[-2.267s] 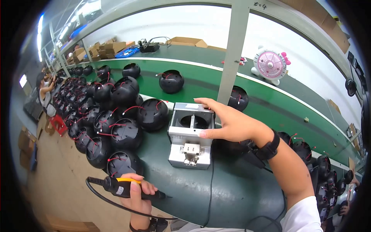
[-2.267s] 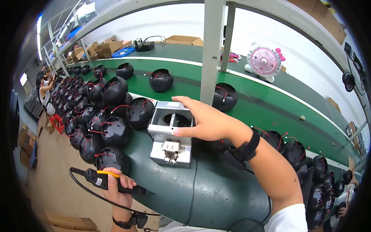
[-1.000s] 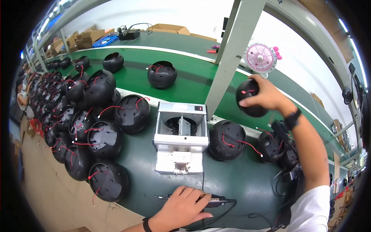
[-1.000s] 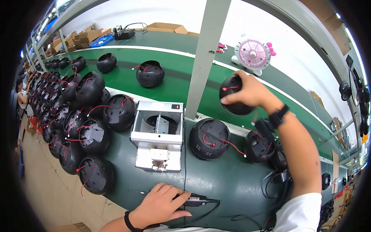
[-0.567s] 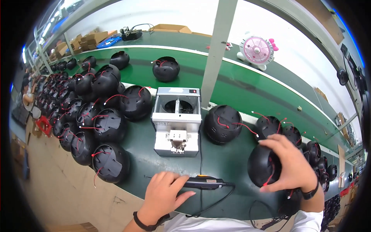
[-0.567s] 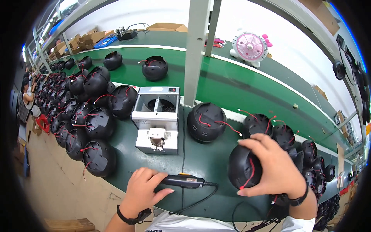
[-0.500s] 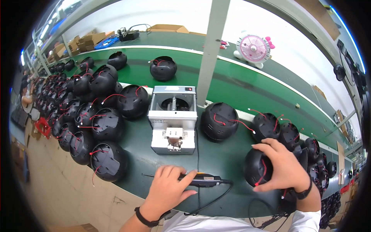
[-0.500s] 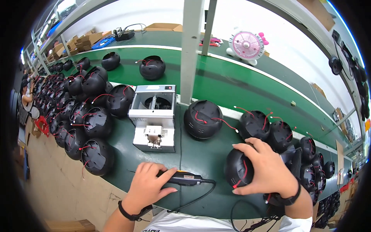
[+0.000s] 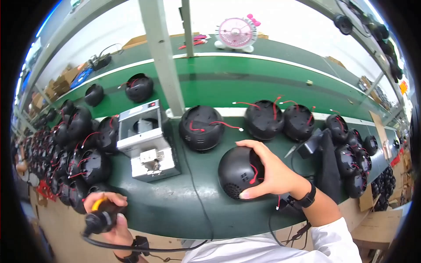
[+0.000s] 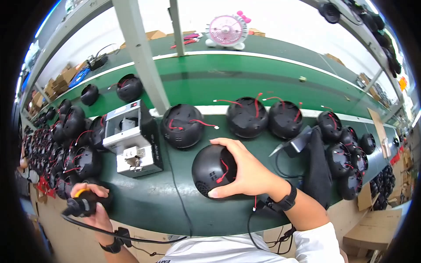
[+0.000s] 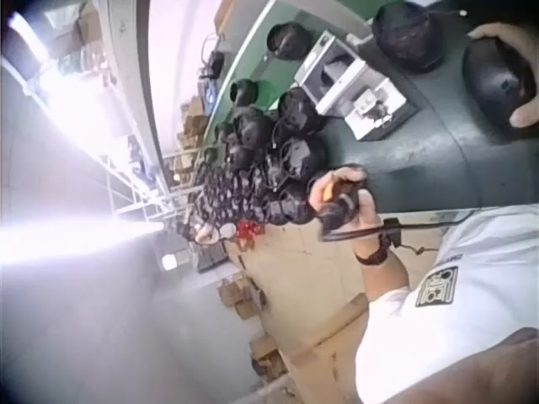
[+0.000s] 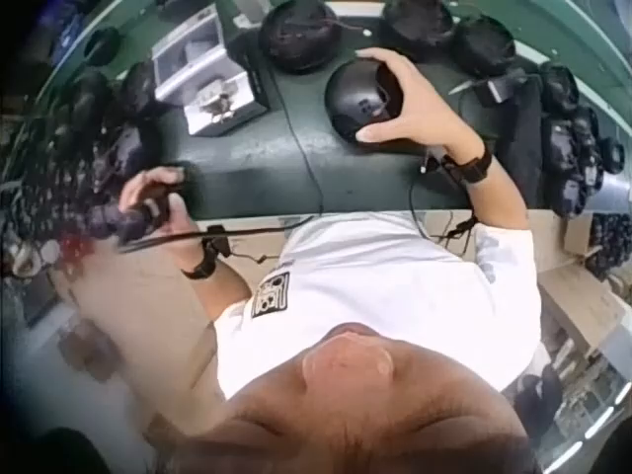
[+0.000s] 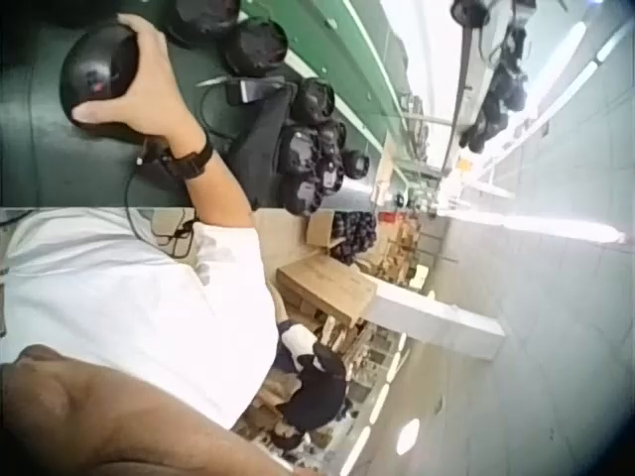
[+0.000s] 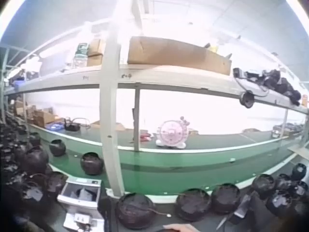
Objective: Assembling black plastic dome components using a screw machine and electric screwdriver on a factory line.
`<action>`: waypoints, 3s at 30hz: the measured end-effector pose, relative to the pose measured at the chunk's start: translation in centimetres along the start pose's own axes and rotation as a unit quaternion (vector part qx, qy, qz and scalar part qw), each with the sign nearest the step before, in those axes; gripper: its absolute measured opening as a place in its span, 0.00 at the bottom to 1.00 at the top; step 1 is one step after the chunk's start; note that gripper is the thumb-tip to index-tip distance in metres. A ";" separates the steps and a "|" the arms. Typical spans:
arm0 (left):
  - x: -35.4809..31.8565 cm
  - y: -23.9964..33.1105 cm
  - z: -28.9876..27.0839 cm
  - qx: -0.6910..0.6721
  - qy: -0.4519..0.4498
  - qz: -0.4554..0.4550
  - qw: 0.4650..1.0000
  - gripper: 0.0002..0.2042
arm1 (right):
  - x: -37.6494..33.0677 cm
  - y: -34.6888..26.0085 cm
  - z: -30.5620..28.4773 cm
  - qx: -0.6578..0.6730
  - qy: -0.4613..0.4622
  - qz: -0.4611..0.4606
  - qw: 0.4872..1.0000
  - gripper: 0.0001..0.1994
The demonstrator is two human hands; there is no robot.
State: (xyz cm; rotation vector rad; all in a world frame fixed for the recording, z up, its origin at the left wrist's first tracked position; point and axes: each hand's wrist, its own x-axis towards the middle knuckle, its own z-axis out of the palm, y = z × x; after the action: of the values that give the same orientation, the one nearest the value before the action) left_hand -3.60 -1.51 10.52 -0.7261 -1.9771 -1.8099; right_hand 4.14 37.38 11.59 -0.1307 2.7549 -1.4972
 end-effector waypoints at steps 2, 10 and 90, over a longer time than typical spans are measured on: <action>1.6 0.2 1.0 -0.091 0.055 0.038 0.994 0.33 | 0.1 1.2 1.9 0.141 -0.004 0.014 0.990 0.54; 9.3 2.5 4.1 -0.304 0.075 -0.042 0.949 0.43 | -0.1 2.1 6.9 0.549 0.094 0.025 0.830 0.55; 7.1 2.9 18.1 -0.276 -0.084 -0.060 0.955 0.42 | -0.9 2.1 7.6 0.108 0.121 -0.208 0.965 0.53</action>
State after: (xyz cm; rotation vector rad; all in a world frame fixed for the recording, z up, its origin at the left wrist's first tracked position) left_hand -6.23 17.51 14.97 -0.9632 -1.6362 -2.4907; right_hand 5.20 32.23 5.61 -0.5967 2.8428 -2.0268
